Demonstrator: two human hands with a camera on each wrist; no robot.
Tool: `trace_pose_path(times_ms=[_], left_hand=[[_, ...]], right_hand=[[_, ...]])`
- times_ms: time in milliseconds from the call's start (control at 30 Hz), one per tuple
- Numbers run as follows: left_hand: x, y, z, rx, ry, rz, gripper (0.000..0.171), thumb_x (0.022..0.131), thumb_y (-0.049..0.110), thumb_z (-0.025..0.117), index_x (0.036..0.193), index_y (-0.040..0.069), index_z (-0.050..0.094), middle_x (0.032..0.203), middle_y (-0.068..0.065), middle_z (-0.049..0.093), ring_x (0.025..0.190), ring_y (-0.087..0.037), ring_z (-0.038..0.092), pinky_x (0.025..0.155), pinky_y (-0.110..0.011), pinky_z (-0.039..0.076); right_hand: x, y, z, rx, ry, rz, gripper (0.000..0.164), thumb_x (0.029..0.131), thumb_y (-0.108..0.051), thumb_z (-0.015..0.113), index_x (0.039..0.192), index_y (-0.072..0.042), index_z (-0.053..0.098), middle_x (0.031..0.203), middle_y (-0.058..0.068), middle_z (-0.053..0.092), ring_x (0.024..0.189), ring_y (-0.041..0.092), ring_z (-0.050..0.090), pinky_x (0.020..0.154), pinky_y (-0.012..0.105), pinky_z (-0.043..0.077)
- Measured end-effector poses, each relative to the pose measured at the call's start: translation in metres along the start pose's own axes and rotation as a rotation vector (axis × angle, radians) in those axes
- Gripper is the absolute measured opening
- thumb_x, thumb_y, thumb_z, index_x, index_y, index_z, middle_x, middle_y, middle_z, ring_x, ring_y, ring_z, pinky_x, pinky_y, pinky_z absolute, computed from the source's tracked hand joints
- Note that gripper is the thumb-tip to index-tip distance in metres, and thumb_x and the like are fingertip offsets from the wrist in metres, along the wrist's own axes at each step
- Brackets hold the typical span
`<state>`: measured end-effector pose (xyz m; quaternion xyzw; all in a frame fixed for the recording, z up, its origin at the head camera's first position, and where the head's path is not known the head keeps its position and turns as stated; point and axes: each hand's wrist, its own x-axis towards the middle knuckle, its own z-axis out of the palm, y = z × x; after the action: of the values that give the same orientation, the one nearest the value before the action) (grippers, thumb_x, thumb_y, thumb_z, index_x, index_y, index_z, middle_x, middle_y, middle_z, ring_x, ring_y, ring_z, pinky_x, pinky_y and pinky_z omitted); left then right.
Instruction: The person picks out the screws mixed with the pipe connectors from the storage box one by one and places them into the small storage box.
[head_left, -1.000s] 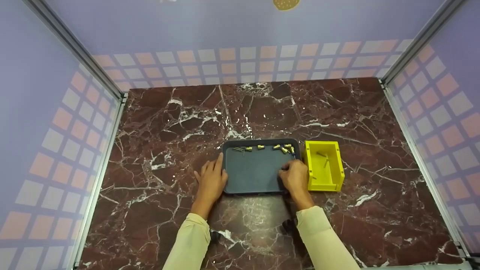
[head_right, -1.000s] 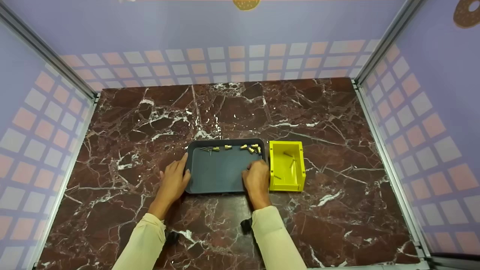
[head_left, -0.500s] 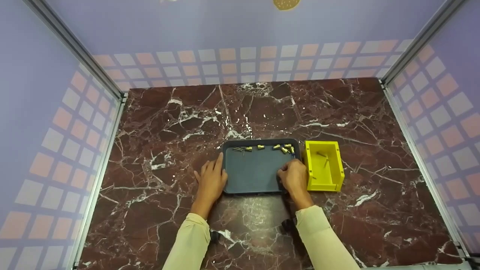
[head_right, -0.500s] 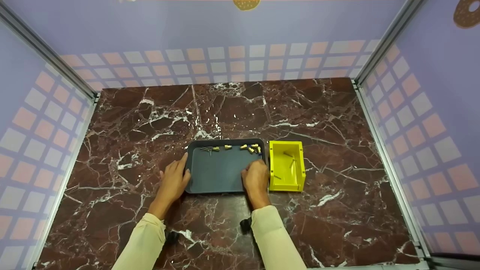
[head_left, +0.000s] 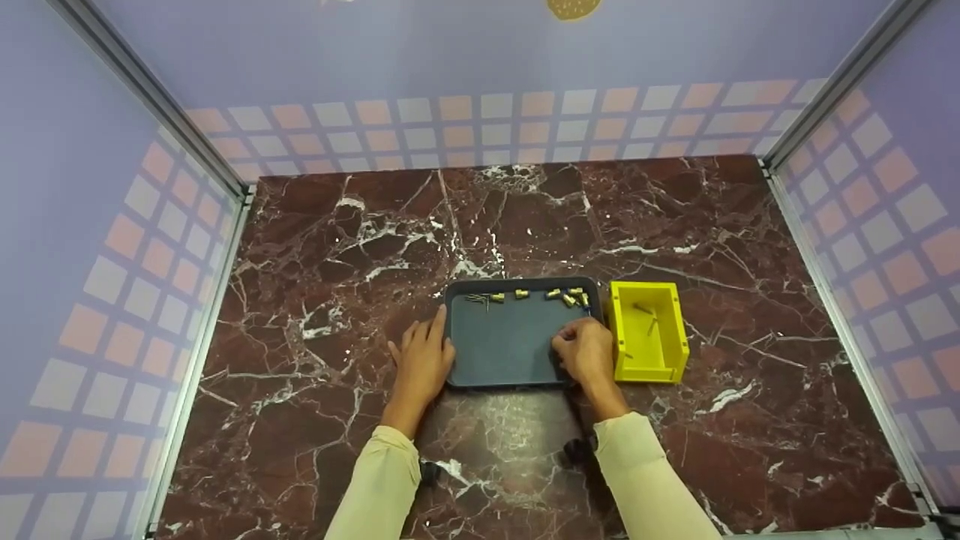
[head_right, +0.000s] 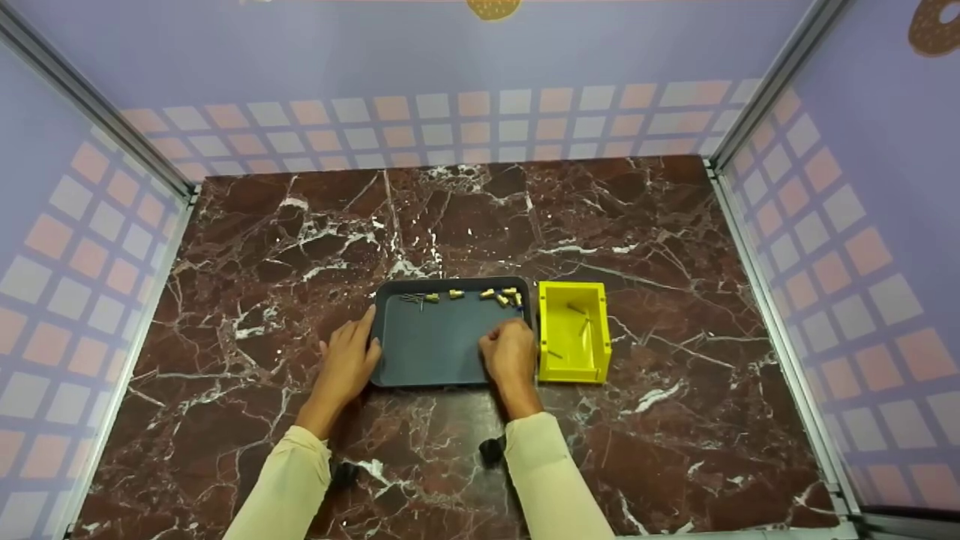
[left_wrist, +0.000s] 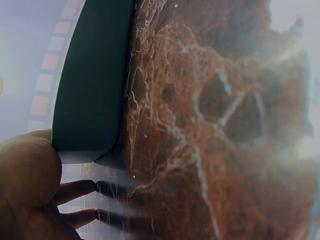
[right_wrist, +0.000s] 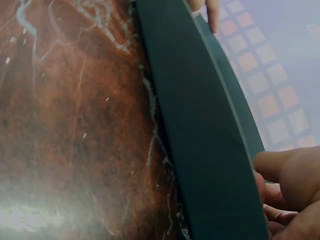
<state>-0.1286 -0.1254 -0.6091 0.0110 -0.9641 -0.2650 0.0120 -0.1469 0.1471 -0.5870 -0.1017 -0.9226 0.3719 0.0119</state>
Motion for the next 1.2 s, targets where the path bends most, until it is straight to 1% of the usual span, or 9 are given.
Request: trace_pose_path(times_ms=[133, 200, 300, 367, 467, 667, 933, 1100, 1200], left_hand=[[-0.001, 0.001, -0.001, -0.001, 0.000, 0.001, 0.059, 0.102, 0.025, 0.053, 0.159, 0.025, 0.038, 0.145, -0.011, 0.058, 0.145, -0.040, 0.041, 0.112, -0.081, 0.018], [-0.001, 0.002, -0.001, -0.004, 0.003, 0.009, 0.059, 0.103, 0.025, 0.053, 0.159, 0.024, 0.039, 0.145, -0.011, 0.058, 0.145, -0.040, 0.042, 0.111, -0.082, 0.018], [-0.001, 0.001, -0.001, 0.001, 0.014, 0.019, 0.059, 0.103, 0.024, 0.054, 0.159, 0.024, 0.039, 0.144, -0.010, 0.059, 0.144, -0.041, 0.042, 0.110, -0.082, 0.019], [-0.001, 0.001, -0.001, 0.000, 0.017, 0.022, 0.059, 0.103, 0.024, 0.054, 0.159, 0.024, 0.039, 0.145, -0.010, 0.059, 0.144, -0.041, 0.042, 0.110, -0.083, 0.019], [-0.001, 0.000, -0.001, -0.002, 0.017, 0.019, 0.059, 0.102, 0.024, 0.054, 0.159, 0.024, 0.039, 0.144, -0.010, 0.059, 0.144, -0.041, 0.042, 0.110, -0.083, 0.019], [-0.001, 0.000, 0.000, 0.004, 0.012, 0.012, 0.060, 0.102, 0.024, 0.054, 0.159, 0.025, 0.038, 0.144, -0.011, 0.059, 0.144, -0.041, 0.042, 0.111, -0.082, 0.019], [0.000, 0.000, 0.000, -0.002, 0.019, 0.015, 0.059, 0.101, 0.024, 0.054, 0.159, 0.024, 0.039, 0.143, -0.011, 0.059, 0.144, -0.041, 0.043, 0.111, -0.082, 0.019], [-0.001, 0.001, -0.001, 0.000, 0.015, 0.014, 0.060, 0.101, 0.024, 0.055, 0.159, 0.024, 0.039, 0.143, -0.011, 0.059, 0.144, -0.040, 0.043, 0.111, -0.082, 0.019], [-0.002, 0.001, -0.001, 0.001, 0.012, 0.016, 0.059, 0.102, 0.025, 0.055, 0.159, 0.024, 0.039, 0.143, -0.011, 0.059, 0.144, -0.040, 0.042, 0.110, -0.082, 0.019]], right_hand=[[-0.001, -0.001, -0.002, 0.025, 0.010, -0.006, 0.009, 0.078, -0.009, 0.073, 0.070, -0.013, 0.076, 0.070, 0.003, 0.072, 0.044, 0.009, 0.062, 0.046, 0.025, 0.051], [-0.002, -0.002, -0.004, 0.020, 0.029, -0.024, 0.008, 0.078, -0.010, 0.074, 0.071, -0.012, 0.077, 0.077, 0.004, 0.073, 0.047, 0.013, 0.065, 0.052, 0.028, 0.054], [-0.003, -0.003, -0.006, 0.003, 0.055, -0.065, 0.008, 0.078, -0.010, 0.074, 0.071, -0.010, 0.078, 0.087, 0.006, 0.075, 0.065, 0.018, 0.071, 0.069, 0.034, 0.058], [-0.004, -0.004, -0.007, -0.005, 0.069, -0.086, 0.008, 0.077, -0.010, 0.074, 0.071, -0.009, 0.079, 0.093, 0.008, 0.075, 0.080, 0.023, 0.073, 0.080, 0.038, 0.057], [-0.004, -0.004, -0.008, -0.008, 0.068, -0.096, 0.008, 0.077, -0.010, 0.074, 0.071, -0.008, 0.079, 0.094, 0.008, 0.075, 0.094, 0.025, 0.071, 0.088, 0.042, 0.055], [-0.005, -0.006, -0.010, -0.006, 0.067, -0.109, 0.007, 0.078, -0.011, 0.075, 0.073, -0.008, 0.079, 0.094, 0.007, 0.075, 0.094, 0.026, 0.071, 0.088, 0.042, 0.055], [-0.007, -0.011, -0.019, 0.027, 0.063, -0.131, 0.008, 0.078, -0.011, 0.075, 0.073, -0.006, 0.079, 0.098, 0.008, 0.076, 0.098, 0.027, 0.070, 0.090, 0.043, 0.053], [-0.009, -0.014, -0.027, 0.059, 0.080, -0.140, 0.008, 0.079, -0.011, 0.076, 0.074, -0.005, 0.080, 0.099, 0.007, 0.076, 0.098, 0.026, 0.071, 0.088, 0.043, 0.053], [-0.011, -0.016, -0.034, 0.086, 0.093, -0.144, 0.008, 0.079, -0.012, 0.078, 0.075, -0.005, 0.080, 0.099, 0.007, 0.076, 0.095, 0.026, 0.072, 0.084, 0.041, 0.054]])
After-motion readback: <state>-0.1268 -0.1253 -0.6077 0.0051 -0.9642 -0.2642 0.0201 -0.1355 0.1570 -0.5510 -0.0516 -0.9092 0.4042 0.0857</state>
